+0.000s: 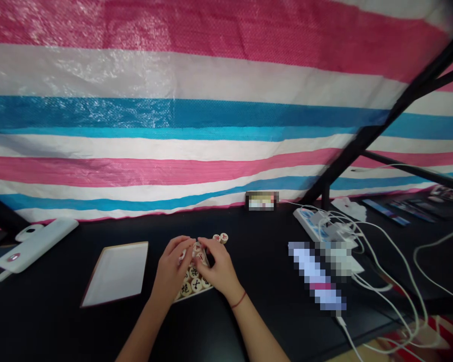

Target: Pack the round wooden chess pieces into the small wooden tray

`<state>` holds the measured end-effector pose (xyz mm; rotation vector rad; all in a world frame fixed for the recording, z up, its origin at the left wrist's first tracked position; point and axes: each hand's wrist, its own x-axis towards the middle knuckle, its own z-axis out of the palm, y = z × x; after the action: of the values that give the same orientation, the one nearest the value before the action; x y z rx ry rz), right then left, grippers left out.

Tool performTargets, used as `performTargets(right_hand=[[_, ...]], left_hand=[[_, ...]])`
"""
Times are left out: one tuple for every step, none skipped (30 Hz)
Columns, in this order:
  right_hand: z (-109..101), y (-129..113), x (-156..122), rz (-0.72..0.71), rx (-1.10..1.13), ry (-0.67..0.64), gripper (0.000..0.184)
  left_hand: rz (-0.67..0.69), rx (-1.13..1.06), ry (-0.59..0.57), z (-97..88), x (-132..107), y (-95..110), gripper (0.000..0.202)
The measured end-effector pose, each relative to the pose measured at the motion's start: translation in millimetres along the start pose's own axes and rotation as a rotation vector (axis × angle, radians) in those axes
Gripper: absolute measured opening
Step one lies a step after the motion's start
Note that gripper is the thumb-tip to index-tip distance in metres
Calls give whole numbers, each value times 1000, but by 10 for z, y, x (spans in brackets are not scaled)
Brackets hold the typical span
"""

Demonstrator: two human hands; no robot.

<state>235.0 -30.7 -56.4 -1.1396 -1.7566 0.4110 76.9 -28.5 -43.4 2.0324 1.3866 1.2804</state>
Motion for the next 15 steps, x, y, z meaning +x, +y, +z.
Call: performTargets(right_hand=[[8,-19,-1,-32,2,-17,35],[18,-32,-3,-48,8,-23,33],[29,-40,-6,-51,16,-23,31],[39,-42,-9,-51,22,-16,28],[48,-42,-13,-53,26,-7,27],[55,-40,-18,-58,29,1,26],[60,-40,-21,-63,29,4,26],[62,-42,-23,-67,29,2,26],[60,-47,-23,-70,27,-2,26],[54,-52,-19,-73,24,-5,26],[42,-55,-11,-73,19,1,26],[22,-53,-1,-66,11,21,25],[-5,-41,12,-52,1,53,25],[-41,-16,26,-29,-13,97,24],[-84,24,40,1,-34,148,23]], left_hand=[[-6,-20,-2,-9,-7,12,24],[-11,-31,-5,-11,-16,20,24],[-17,-40,-11,-8,-26,25,24],[-22,-48,-18,-1,-35,26,24],[-27,-59,-21,7,-43,23,23],[-34,-68,-21,16,-49,18,23],[-42,-75,-20,22,-54,11,23],[-47,-79,-19,26,-57,3,24],[-55,-78,-16,27,-60,-5,24],[-66,-76,-12,25,-62,-13,25],[-81,-74,-9,19,-65,-20,25],[-98,-75,-5,13,-69,-27,25],[-117,-77,-2,6,-74,-34,26],[-142,-82,-5,0,-80,-40,27],[-170,-88,-10,-4,-88,-45,28]])
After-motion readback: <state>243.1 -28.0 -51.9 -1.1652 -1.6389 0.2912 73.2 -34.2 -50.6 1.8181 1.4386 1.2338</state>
